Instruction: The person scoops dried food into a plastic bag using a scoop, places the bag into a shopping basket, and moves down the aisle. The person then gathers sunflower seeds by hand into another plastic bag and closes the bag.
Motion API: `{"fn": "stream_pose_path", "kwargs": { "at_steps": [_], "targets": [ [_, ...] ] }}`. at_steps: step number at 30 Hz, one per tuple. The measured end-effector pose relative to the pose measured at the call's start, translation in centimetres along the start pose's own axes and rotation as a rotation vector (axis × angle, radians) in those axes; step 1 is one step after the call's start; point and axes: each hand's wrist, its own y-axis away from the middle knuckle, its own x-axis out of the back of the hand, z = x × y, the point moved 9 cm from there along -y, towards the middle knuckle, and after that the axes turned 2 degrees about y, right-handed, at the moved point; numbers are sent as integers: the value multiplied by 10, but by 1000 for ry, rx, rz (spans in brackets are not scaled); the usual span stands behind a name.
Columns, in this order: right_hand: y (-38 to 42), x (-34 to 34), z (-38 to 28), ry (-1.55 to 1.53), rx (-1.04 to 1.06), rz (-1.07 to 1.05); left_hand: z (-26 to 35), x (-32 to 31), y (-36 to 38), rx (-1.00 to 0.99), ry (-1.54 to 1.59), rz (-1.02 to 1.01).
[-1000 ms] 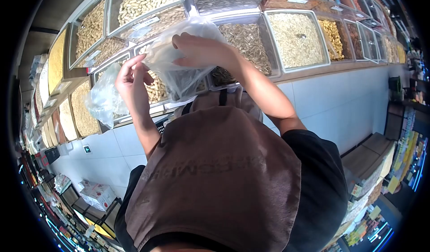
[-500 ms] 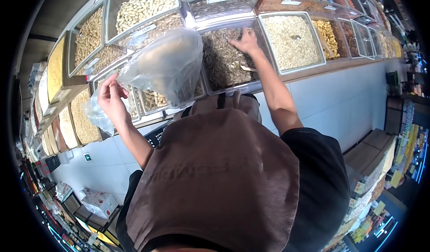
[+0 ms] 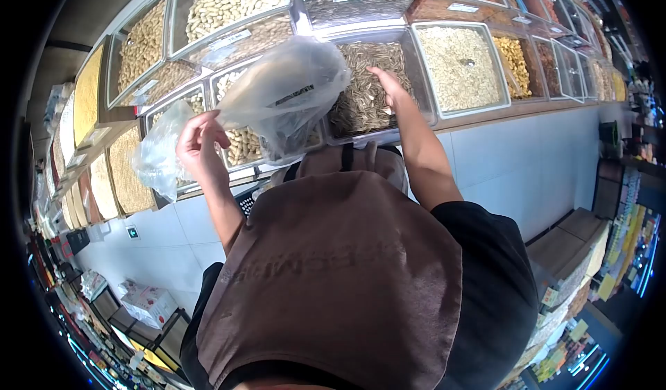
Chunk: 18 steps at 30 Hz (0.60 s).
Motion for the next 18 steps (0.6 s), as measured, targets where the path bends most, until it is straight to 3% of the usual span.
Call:
{"fn": "stream_pose_path", "kwargs": {
  "at_steps": [1,3,7,11,12,18],
  "targets": [
    [-1,0,2,6,-2,-8,2,-4,1,-9,9,-41],
    [-1,-13,-1,-348,22,-190,10,-12,4,-19,-26,-63],
    [9,-17,-17,-645,58,-291,7,-14,7,-6,-32,-54],
    [14,-6,-7,-270,38,-208,-4,-10,7,-4,-6,24],
    [13,-9,-5,-370,9,-275,-5,-10,6,-18,8,35],
    [32,11,-20,-286,107,-233,-1,-35,11,23,31,-58]
  ]
}}
